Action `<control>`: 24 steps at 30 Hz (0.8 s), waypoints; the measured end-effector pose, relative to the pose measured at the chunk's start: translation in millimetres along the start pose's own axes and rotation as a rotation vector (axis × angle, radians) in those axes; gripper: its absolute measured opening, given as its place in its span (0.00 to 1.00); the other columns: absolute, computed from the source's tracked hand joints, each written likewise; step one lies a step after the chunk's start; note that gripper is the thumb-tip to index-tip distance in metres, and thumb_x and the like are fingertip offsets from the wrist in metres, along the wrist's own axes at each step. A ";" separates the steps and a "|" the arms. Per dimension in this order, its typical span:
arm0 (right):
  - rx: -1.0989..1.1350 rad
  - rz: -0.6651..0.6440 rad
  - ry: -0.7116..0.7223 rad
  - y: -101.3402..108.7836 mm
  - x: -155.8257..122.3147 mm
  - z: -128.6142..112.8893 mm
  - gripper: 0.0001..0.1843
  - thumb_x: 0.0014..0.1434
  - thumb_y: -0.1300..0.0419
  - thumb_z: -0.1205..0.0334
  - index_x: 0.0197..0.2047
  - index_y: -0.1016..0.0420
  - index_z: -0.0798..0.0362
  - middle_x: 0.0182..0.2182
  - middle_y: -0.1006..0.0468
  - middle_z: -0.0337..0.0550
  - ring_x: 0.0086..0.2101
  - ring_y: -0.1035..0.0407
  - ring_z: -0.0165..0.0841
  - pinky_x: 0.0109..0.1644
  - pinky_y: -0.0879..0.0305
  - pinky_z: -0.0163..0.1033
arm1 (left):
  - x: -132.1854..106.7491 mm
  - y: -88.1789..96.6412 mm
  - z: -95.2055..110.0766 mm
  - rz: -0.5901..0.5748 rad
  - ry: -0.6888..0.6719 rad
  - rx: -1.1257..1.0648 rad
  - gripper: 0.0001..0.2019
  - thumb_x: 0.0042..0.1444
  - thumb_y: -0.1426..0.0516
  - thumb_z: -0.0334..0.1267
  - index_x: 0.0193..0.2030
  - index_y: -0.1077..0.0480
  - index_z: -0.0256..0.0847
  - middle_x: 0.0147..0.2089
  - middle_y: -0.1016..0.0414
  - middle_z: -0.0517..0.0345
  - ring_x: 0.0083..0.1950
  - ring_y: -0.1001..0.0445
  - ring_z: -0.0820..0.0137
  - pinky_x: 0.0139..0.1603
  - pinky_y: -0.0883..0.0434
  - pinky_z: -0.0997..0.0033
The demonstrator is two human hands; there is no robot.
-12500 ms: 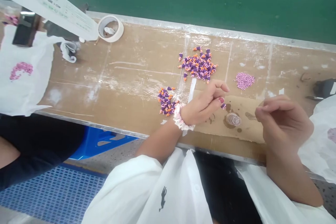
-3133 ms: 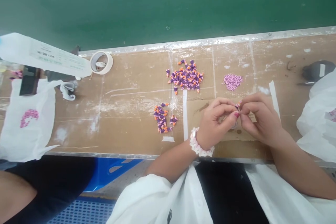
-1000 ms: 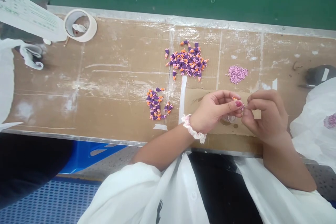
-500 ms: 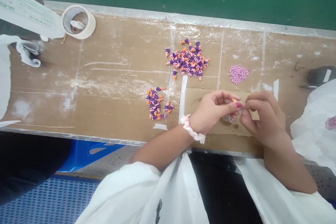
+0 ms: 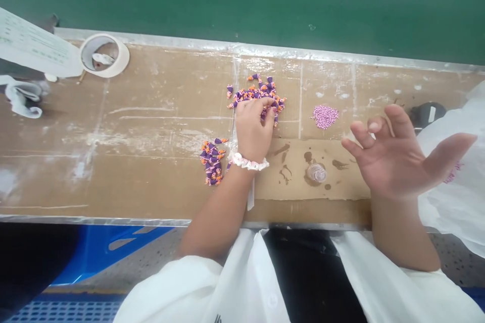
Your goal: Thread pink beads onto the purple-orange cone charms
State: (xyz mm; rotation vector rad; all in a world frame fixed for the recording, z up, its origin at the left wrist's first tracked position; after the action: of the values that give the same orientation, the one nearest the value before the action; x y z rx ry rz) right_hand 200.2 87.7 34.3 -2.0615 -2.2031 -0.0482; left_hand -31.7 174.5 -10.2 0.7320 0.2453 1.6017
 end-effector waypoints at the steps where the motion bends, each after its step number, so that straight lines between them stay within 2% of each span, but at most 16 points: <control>1: 0.002 -0.004 -0.010 0.7 -0.8 1.6 0.36 0.60 0.71 0.29 0.58 0.38 0.35 0.41 0.32 0.48 0.54 0.33 0.48 0.47 0.29 0.57 | 0.6 0.4 1.9 0.016 -0.041 0.064 0.09 0.57 0.43 0.34 0.44 0.26 0.44 0.47 0.22 0.51 0.52 0.30 0.60 0.58 0.36 0.56; 4: 0.058 -0.024 -0.001 -2.3 -2.3 1.5 0.35 0.61 0.72 0.31 0.57 0.38 0.34 0.41 0.32 0.48 0.56 0.34 0.47 0.50 0.31 0.60 | -5.7 8.4 21.6 0.115 -0.142 0.175 0.11 0.58 0.44 0.34 0.48 0.27 0.43 0.56 0.27 0.47 0.59 0.34 0.57 0.62 0.39 0.52; 6: 0.090 -0.042 0.004 -6.3 -1.8 1.0 0.33 0.62 0.72 0.32 0.55 0.38 0.34 0.43 0.32 0.48 0.56 0.34 0.48 0.50 0.32 0.61 | -14.3 13.8 43.7 0.161 -0.215 0.185 0.09 0.60 0.45 0.35 0.46 0.27 0.43 0.55 0.27 0.47 0.58 0.33 0.58 0.61 0.37 0.53; 10: 0.030 -0.048 0.003 -9.4 1.3 3.3 0.34 0.58 0.68 0.27 0.55 0.39 0.35 0.46 0.33 0.49 0.50 0.34 0.51 0.45 0.33 0.61 | -31.7 15.8 83.2 0.142 -0.365 0.126 0.06 0.61 0.46 0.35 0.41 0.28 0.43 0.49 0.25 0.48 0.53 0.29 0.62 0.55 0.32 0.57; 13: 0.040 -0.022 0.025 -6.1 2.1 4.6 0.31 0.60 0.68 0.30 0.50 0.37 0.37 0.40 0.35 0.48 0.39 0.36 0.46 0.39 0.35 0.54 | -37.9 15.3 91.5 0.121 -0.401 0.093 0.06 0.62 0.47 0.34 0.40 0.28 0.44 0.48 0.25 0.49 0.52 0.29 0.63 0.51 0.31 0.59; 16: 0.075 0.071 -0.007 3.0 0.9 9.1 0.17 0.61 0.58 0.41 0.39 0.37 0.41 0.30 0.45 0.42 0.26 0.52 0.37 0.28 0.45 0.43 | -39.6 15.6 89.8 0.124 -0.411 0.059 0.05 0.61 0.46 0.33 0.40 0.29 0.44 0.48 0.25 0.50 0.51 0.29 0.64 0.52 0.32 0.58; 19: 0.083 0.079 -0.009 0.7 0.3 6.1 0.08 0.59 0.52 0.50 0.33 0.43 0.44 0.27 0.58 0.36 0.25 0.66 0.36 0.24 0.56 0.40 | -41.2 16.4 91.4 0.129 -0.423 0.017 0.05 0.60 0.45 0.32 0.41 0.29 0.44 0.48 0.25 0.51 0.50 0.28 0.64 0.55 0.33 0.56; 21: 0.143 0.055 0.017 -4.6 1.0 1.0 0.08 0.59 0.51 0.54 0.31 0.47 0.45 0.28 0.62 0.36 0.25 0.68 0.36 0.23 0.59 0.40 | -43.2 17.3 98.1 0.117 -0.427 -0.029 0.06 0.60 0.45 0.31 0.40 0.29 0.44 0.48 0.24 0.51 0.50 0.28 0.64 0.56 0.33 0.56; 24: 0.244 0.037 0.024 -10.2 1.4 -1.0 0.11 0.57 0.49 0.56 0.30 0.51 0.46 0.27 0.63 0.35 0.24 0.68 0.35 0.21 0.60 0.39 | -47.5 18.4 116.8 0.047 -0.415 -0.164 0.06 0.59 0.43 0.30 0.40 0.28 0.44 0.44 0.23 0.53 0.47 0.28 0.66 0.54 0.32 0.58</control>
State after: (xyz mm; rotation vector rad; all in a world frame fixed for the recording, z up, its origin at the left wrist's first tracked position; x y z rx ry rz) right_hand 190.0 88.3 36.1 -1.9572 -2.0408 0.1886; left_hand 21.4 96.5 75.3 0.9258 -0.2032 1.4556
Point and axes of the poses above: each hand's wrist, its own x-axis towards the middle knuckle, its own y-axis out of the back of the hand, z = x × y, the point moved 10 cm from there along x, towards the middle knuckle
